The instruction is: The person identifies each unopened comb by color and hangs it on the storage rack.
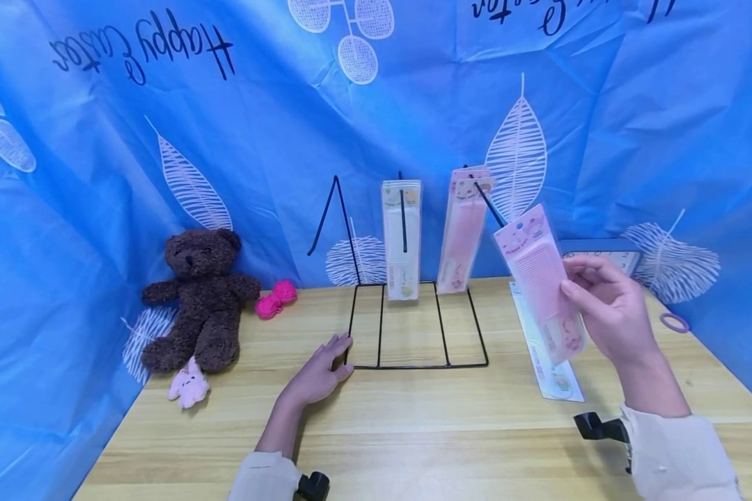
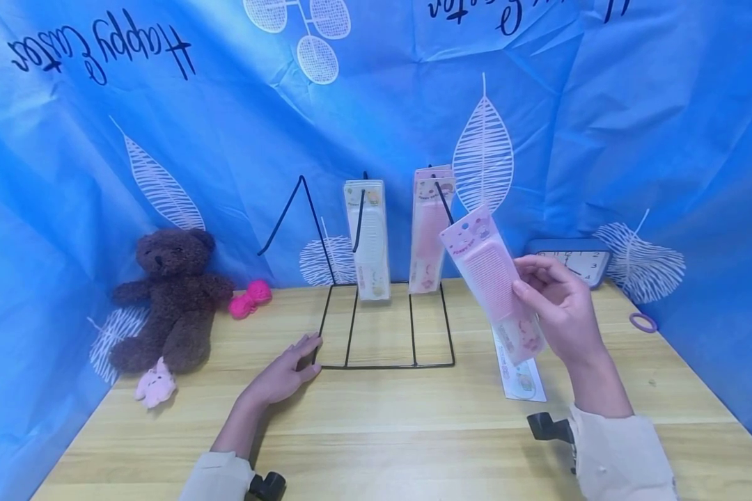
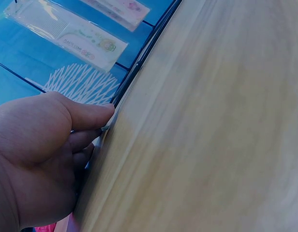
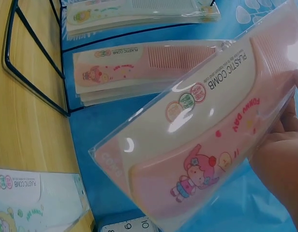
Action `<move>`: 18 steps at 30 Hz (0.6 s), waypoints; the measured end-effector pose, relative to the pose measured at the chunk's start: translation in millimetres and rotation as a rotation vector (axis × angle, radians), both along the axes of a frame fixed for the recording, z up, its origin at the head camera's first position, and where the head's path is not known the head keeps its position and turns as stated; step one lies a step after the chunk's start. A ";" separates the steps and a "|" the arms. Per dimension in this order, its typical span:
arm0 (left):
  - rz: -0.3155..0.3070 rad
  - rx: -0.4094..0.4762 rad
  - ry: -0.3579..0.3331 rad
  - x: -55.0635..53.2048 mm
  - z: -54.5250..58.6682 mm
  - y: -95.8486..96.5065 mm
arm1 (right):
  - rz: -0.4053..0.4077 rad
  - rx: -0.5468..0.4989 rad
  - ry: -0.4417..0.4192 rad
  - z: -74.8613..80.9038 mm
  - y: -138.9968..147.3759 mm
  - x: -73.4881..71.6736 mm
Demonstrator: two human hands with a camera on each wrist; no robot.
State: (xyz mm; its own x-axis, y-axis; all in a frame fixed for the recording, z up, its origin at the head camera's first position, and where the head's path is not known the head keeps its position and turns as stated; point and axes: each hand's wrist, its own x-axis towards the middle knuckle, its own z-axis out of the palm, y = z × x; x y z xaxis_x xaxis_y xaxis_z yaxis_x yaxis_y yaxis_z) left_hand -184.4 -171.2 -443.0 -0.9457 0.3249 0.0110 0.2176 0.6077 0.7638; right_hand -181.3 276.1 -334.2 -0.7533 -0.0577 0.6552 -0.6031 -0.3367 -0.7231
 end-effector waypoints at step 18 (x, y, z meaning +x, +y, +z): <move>0.005 -0.011 0.000 0.2 -0.3 0.7 | 0.049 0.019 0.039 -8.8 5.7 -6.1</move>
